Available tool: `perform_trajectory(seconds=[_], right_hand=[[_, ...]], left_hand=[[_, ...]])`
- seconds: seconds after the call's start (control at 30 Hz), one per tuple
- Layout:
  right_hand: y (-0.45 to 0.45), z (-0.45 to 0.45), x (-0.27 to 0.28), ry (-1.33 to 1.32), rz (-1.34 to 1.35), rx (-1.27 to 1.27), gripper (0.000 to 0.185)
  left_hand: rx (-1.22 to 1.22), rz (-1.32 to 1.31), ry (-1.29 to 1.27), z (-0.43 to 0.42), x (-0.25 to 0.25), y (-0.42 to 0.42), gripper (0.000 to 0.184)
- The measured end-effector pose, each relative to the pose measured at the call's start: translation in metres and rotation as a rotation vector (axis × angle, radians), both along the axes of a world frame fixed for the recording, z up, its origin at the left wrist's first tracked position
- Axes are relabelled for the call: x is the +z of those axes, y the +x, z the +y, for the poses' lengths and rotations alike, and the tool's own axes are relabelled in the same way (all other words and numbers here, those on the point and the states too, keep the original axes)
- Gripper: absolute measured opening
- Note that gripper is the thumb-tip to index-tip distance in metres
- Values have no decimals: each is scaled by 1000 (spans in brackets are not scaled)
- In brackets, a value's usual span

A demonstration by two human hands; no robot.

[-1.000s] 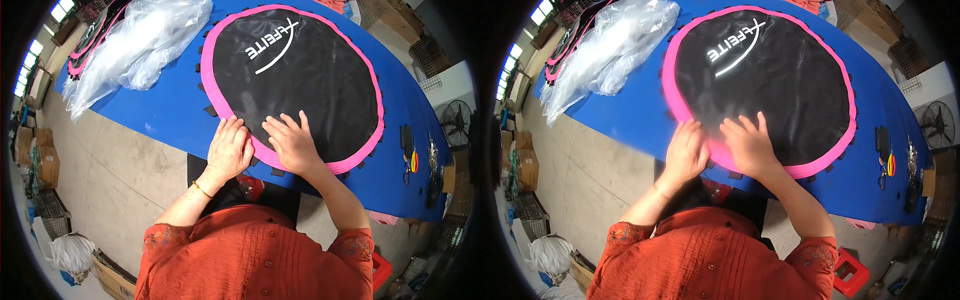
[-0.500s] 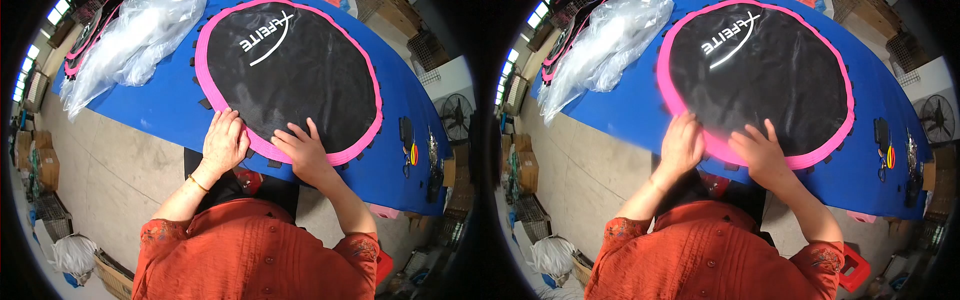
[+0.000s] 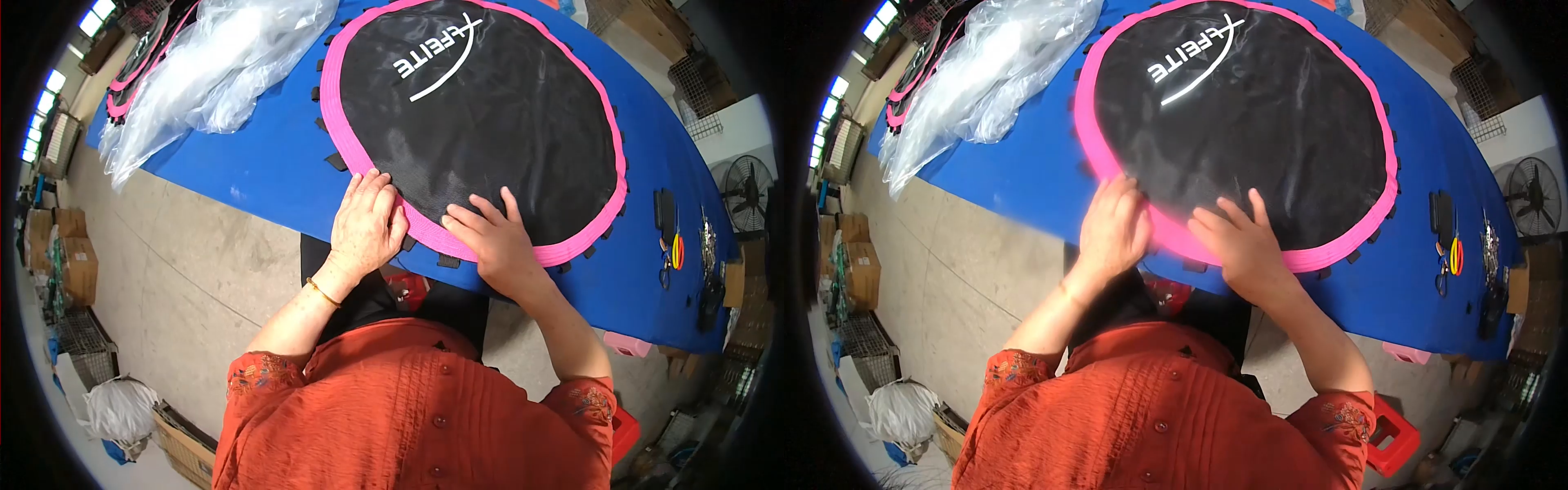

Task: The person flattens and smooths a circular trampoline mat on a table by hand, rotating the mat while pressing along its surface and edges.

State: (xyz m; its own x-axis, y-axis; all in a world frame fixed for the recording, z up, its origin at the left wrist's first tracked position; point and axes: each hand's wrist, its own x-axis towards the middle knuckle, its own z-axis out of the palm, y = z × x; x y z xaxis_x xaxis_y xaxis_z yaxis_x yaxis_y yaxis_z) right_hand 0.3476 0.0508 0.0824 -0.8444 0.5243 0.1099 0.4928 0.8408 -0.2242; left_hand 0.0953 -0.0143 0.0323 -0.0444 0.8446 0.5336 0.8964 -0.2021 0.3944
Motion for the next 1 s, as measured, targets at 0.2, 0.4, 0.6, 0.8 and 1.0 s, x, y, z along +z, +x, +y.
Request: perform_trajectory(seconds=[0.2, 0.4, 0.6, 0.8, 1.0], right_hand=[[-12, -1, -3, 9, 70, -8, 57], [-19, 2, -3, 2, 64, 10, 55], [15, -7, -1, 22, -6, -25, 53], [-10, -2, -9, -38, 81, -18, 59], [24, -20, 10, 48, -42, -104, 55]], left_hand=[[-9, 7, -6, 2, -3, 0, 30], [-14, 12, -6, -1, -3, -3, 31], [-15, 32, -18, 0, -3, -2, 31], [-8, 26, -26, 0, -2, -1, 32], [-3, 40, -43, -1, 3, 0, 31]])
